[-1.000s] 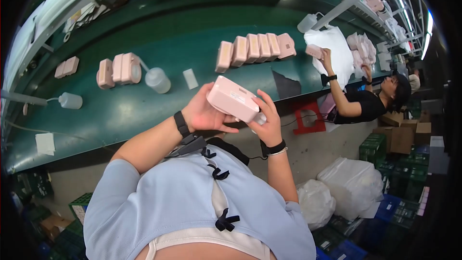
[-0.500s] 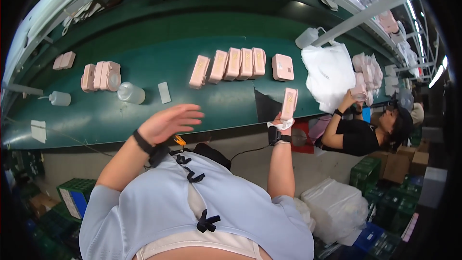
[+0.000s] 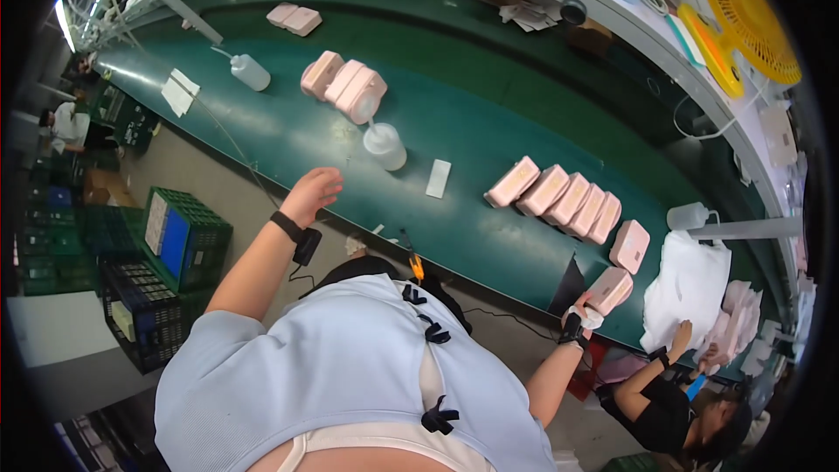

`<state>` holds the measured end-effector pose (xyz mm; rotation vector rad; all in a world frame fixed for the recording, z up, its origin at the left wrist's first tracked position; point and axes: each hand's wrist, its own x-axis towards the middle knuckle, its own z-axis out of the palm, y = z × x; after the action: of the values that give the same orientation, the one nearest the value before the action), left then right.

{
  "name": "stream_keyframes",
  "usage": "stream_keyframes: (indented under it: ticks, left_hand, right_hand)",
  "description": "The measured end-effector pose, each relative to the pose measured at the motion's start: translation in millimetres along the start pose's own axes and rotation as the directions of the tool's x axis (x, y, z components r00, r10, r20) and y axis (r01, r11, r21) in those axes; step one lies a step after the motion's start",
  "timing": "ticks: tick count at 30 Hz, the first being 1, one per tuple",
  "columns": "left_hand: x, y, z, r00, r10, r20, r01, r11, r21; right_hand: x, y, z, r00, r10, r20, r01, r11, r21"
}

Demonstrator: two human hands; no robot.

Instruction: The person picks up a pink device, wipes its surfaces with a cloth, and blows air onto it using a nozzle. They repeat these actions with several other pink devices before placing them back on the table.

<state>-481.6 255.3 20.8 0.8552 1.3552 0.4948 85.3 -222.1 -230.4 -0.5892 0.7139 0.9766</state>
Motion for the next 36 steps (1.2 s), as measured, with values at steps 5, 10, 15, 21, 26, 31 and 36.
stream_keyframes:
  ticks: [5, 10, 15, 21, 26, 31, 36]
  left_hand:
    - [74.2, 9.4, -33.2, 0.901, 0.434, 0.016, -0.348, 0.700, 0.624]
    - [110.4, 65.4, -72.6, 0.637, 0.746, 0.192, -0.353, 0.062, 0.933]
    - [223.0, 109.0, -109.2, 0.560, 0.823, 0.090, -0.487, 0.239, 0.840]
    - [346.5, 167.1, -139.0, 0.597, 0.802, -0.035, -0.605, 0.478, 0.637]
    - [411.6, 221.0, -137.2, 0.633, 0.773, 0.047, -0.438, 0.308, 0.845]
    - [434.6, 261.6, -106.2, 0.637, 0.707, 0.309, -0.277, -0.163, 0.947]
    - [459.9, 266.9, -100.0, 0.793, 0.544, 0.275, -0.151, -0.261, 0.953]
  right_hand:
    - [-50.0, 65.4, -7.1, 0.999, -0.025, -0.035, 0.027, 0.998, 0.057]
    - [-174.8, 186.8, 175.7, 0.819, 0.042, 0.572, 0.065, 0.984, -0.165]
    - [-249.7, 342.2, 295.3, 0.819, 0.041, 0.573, 0.354, 0.749, -0.560]
    - [-206.9, 515.7, 369.4, 0.871, 0.135, 0.472, 0.417, 0.306, -0.856]
    - [-152.2, 611.1, 418.1, 0.892, 0.224, 0.393, 0.351, 0.207, -0.913]
    - [-113.6, 660.0, 420.1, 0.910, 0.200, 0.363, 0.338, 0.150, -0.929]
    - [-95.6, 678.9, 419.5, 0.930, 0.206, 0.303, 0.274, 0.158, -0.949]
